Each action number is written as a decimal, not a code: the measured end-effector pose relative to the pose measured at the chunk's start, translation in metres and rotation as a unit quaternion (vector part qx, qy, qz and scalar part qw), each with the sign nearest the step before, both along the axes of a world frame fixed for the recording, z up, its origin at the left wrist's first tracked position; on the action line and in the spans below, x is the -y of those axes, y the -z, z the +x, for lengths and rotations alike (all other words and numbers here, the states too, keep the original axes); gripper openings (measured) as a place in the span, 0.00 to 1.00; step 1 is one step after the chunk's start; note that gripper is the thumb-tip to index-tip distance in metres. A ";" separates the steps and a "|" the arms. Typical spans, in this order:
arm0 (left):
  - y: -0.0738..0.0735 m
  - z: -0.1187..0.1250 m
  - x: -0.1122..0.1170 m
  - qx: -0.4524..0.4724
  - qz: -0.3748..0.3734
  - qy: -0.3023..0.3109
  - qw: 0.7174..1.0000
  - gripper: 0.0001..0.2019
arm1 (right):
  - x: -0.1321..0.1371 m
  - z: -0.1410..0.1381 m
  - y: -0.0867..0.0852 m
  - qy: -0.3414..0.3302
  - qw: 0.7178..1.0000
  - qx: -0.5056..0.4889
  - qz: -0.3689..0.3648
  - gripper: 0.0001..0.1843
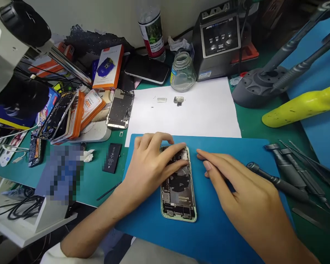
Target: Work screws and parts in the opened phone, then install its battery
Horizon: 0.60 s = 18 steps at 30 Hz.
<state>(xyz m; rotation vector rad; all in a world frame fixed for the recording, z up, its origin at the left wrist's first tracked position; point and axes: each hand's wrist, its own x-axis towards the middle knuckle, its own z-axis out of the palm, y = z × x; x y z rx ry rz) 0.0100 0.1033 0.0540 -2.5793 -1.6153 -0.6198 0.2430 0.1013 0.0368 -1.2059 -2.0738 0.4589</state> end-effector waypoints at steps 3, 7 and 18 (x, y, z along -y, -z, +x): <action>0.001 0.000 0.001 0.002 -0.013 -0.004 1.000 0.13 | 0.002 -0.001 0.003 0.000 0.999 0.019 0.028 0.14; 0.004 -0.001 0.003 0.006 -0.008 -0.013 1.000 0.12 | 0.006 0.000 0.006 0.012 0.999 0.028 0.012 0.16; 0.003 0.003 0.001 -0.004 -0.007 -0.024 1.000 0.06 | 0.010 0.012 0.018 0.013 0.999 0.025 -0.040 0.20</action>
